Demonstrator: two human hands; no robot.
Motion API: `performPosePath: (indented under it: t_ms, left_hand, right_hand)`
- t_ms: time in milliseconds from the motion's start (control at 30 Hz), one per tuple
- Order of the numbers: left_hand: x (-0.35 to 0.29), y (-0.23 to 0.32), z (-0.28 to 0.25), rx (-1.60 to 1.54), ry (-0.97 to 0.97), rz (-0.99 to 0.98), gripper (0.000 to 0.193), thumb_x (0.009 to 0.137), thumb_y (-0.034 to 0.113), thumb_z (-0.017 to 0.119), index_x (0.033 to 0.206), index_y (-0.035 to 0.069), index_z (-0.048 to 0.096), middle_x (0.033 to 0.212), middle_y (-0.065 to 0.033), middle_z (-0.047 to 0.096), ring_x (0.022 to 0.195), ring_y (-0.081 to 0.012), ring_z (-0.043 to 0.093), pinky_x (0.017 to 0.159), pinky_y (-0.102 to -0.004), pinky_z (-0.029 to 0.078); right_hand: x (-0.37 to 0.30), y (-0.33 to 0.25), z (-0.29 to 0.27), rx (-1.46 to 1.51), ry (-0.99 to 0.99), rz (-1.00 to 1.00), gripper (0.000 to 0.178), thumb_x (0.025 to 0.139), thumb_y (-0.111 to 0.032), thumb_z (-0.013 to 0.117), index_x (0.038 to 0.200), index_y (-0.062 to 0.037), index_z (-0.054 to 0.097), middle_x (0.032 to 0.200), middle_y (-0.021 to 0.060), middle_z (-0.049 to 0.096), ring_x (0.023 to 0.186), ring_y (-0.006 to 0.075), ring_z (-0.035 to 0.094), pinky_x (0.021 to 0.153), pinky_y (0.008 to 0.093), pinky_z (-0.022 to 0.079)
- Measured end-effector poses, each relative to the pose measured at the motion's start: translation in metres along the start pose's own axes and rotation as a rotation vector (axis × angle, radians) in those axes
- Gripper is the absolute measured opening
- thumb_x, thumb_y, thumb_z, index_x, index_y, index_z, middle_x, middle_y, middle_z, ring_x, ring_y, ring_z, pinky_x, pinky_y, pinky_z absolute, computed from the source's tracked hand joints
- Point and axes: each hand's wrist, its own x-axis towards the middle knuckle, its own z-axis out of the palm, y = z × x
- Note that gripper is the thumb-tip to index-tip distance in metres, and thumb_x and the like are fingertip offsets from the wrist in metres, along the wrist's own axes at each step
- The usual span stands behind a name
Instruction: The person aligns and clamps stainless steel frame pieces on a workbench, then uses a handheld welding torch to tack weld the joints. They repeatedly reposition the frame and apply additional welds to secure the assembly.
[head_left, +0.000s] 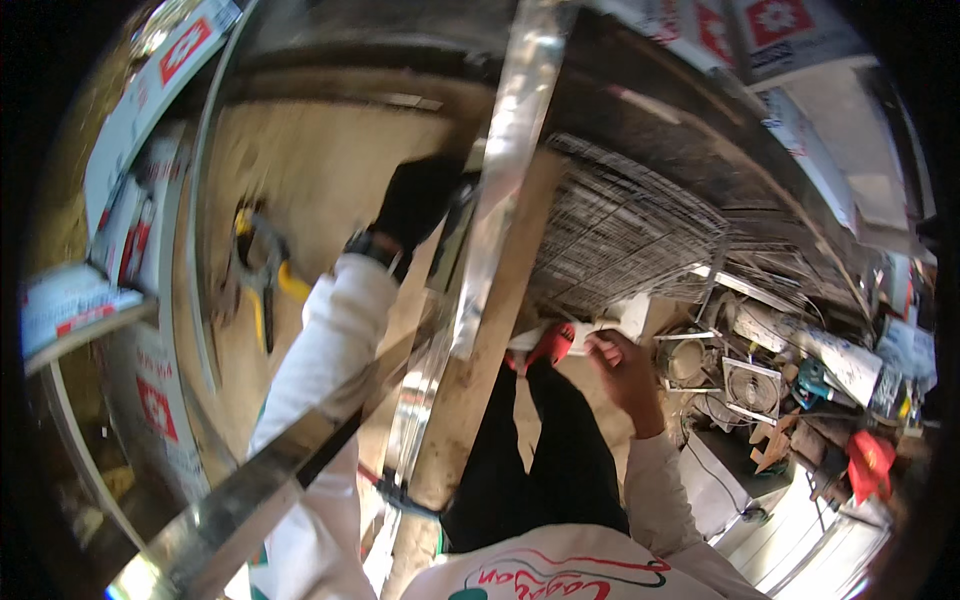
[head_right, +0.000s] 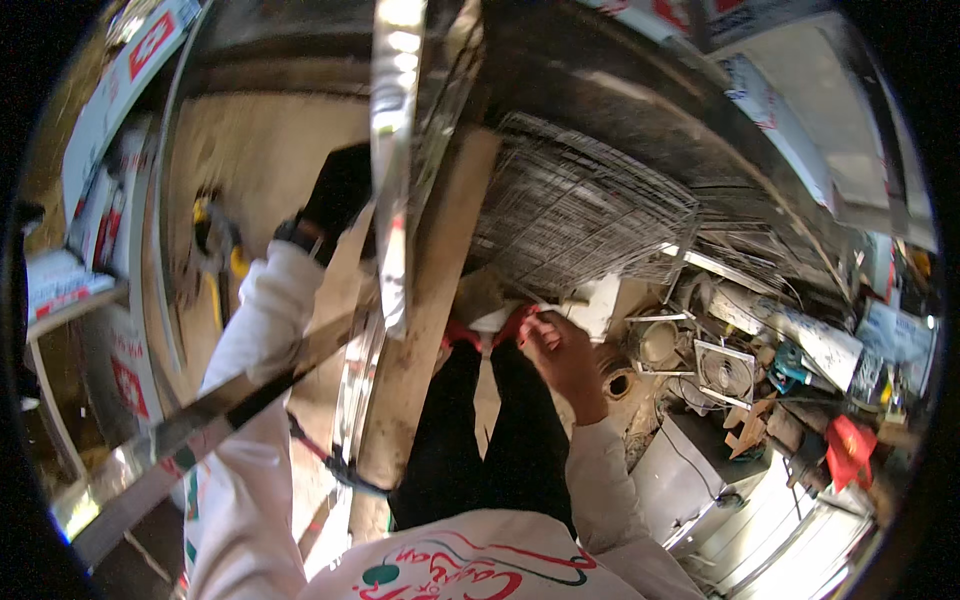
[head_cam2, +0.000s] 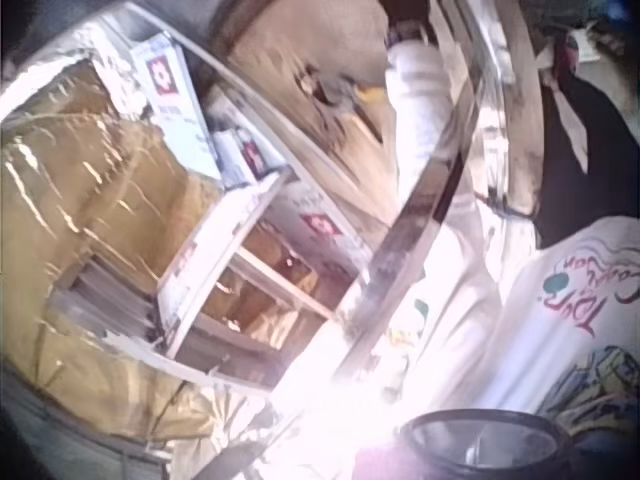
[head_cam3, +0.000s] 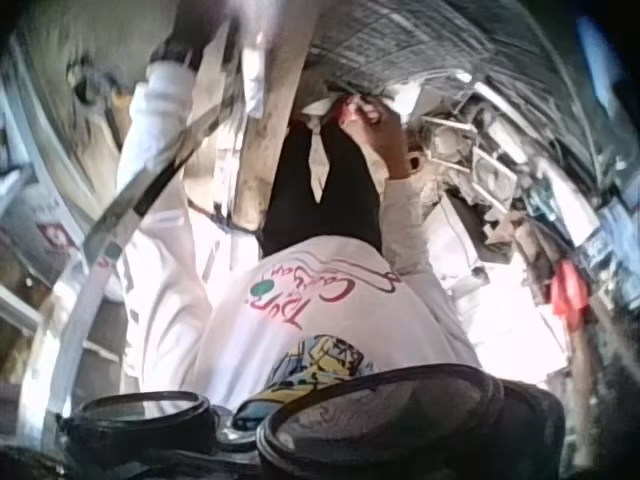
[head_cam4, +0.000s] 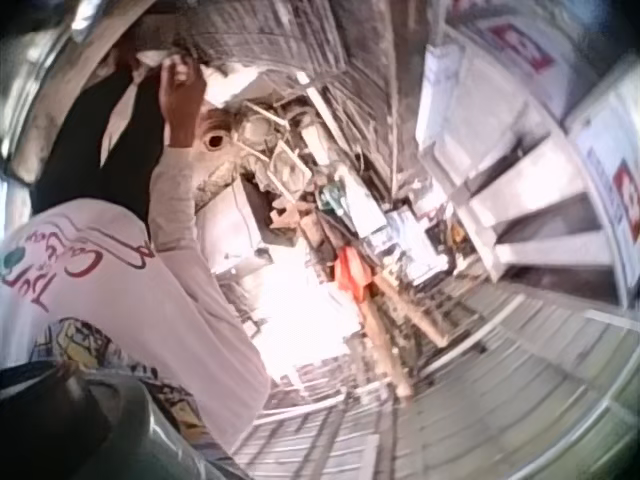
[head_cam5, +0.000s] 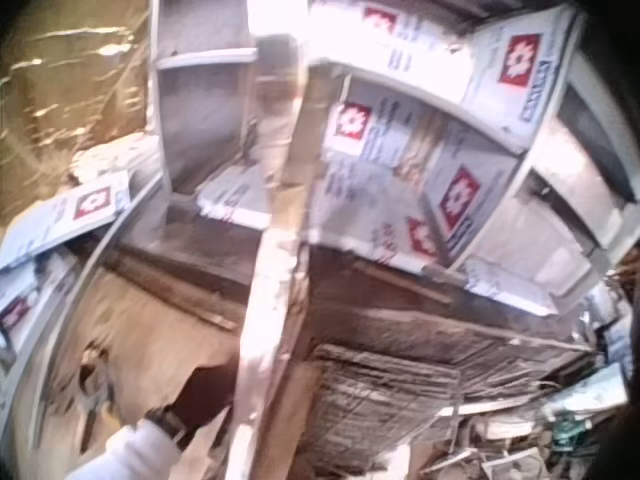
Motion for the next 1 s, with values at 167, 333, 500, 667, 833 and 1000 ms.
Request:
performPosePath:
  t_ms: [167, 333, 500, 667, 833, 1000]
  left_hand:
    - [-0.010, -0.011, -0.024, -0.231, 0.011, -0.195, 0.016, 0.089, 0.014, 0.066, 0.096, 0.013, 0.080, 0.086, -0.0128, 0.072, 0.077, -0.0283, 0.071, 0.069, -0.0403, 0.057]
    - [-0.003, 0.011, 0.016, -0.070, 0.144, -0.037, 0.021, 0.094, 0.027, 0.068, 0.093, 0.009, 0.079, 0.084, -0.0139, 0.074, 0.075, -0.0300, 0.070, 0.072, -0.0409, 0.055]
    - [-0.019, 0.004, -0.018, -0.067, 0.108, -0.095, 0.021, 0.094, 0.026, 0.068, 0.094, 0.008, 0.078, 0.083, -0.0134, 0.073, 0.075, -0.0281, 0.070, 0.071, -0.0395, 0.055]
    - [0.004, 0.021, -0.015, -0.197, 0.065, -0.133, 0.021, 0.094, 0.025, 0.068, 0.094, 0.007, 0.078, 0.082, -0.0130, 0.073, 0.074, -0.0262, 0.069, 0.071, -0.0382, 0.054]
    - [-0.011, 0.011, -0.020, -0.227, -0.031, -0.210, 0.020, 0.094, 0.024, 0.068, 0.095, 0.005, 0.077, 0.082, -0.0125, 0.072, 0.074, -0.0243, 0.069, 0.071, -0.0369, 0.054]
    - [-0.013, 0.022, -0.020, -0.277, -0.055, -0.241, 0.020, 0.094, 0.023, 0.069, 0.095, 0.004, 0.077, 0.081, -0.0121, 0.072, 0.074, -0.0224, 0.068, 0.070, -0.0356, 0.054]
  right_hand:
    - [0.012, -0.071, 0.013, 0.244, 0.110, -0.017, 0.018, 0.100, -0.012, 0.070, 0.111, 0.0016, 0.071, 0.094, 0.0070, 0.075, 0.077, 0.0102, 0.068, 0.068, 0.0246, 0.054]
    - [0.017, -0.235, 0.028, 0.508, 0.091, -0.487, 0.015, 0.094, -0.002, 0.069, 0.109, 0.0021, 0.071, 0.092, 0.0091, 0.074, 0.073, 0.0126, 0.068, 0.066, 0.0256, 0.054]
    - [0.094, -0.342, 0.185, 0.202, -0.349, -0.927, 0.014, 0.086, -0.014, 0.065, 0.087, -0.0016, 0.070, 0.076, 0.0225, 0.067, 0.072, 0.0425, 0.067, 0.065, 0.0471, 0.054]
    - [0.171, -0.275, 0.299, -0.732, -0.598, -1.108, 0.024, 0.079, -0.013, 0.069, 0.102, -0.0141, 0.078, 0.095, 0.0140, 0.076, 0.090, 0.0341, 0.074, 0.074, 0.0479, 0.057]
    - [0.159, -0.290, 0.335, -1.189, -0.787, -0.895, 0.025, 0.088, -0.018, 0.072, 0.111, -0.0212, 0.082, 0.114, 0.0021, 0.078, 0.101, 0.0297, 0.075, 0.071, 0.0558, 0.063]
    - [0.162, -0.279, 0.310, -0.867, -0.626, -1.298, 0.008, 0.088, -0.021, 0.071, 0.091, -0.0144, 0.074, 0.095, 0.0070, 0.077, 0.092, 0.0300, 0.075, 0.068, 0.0473, 0.059]
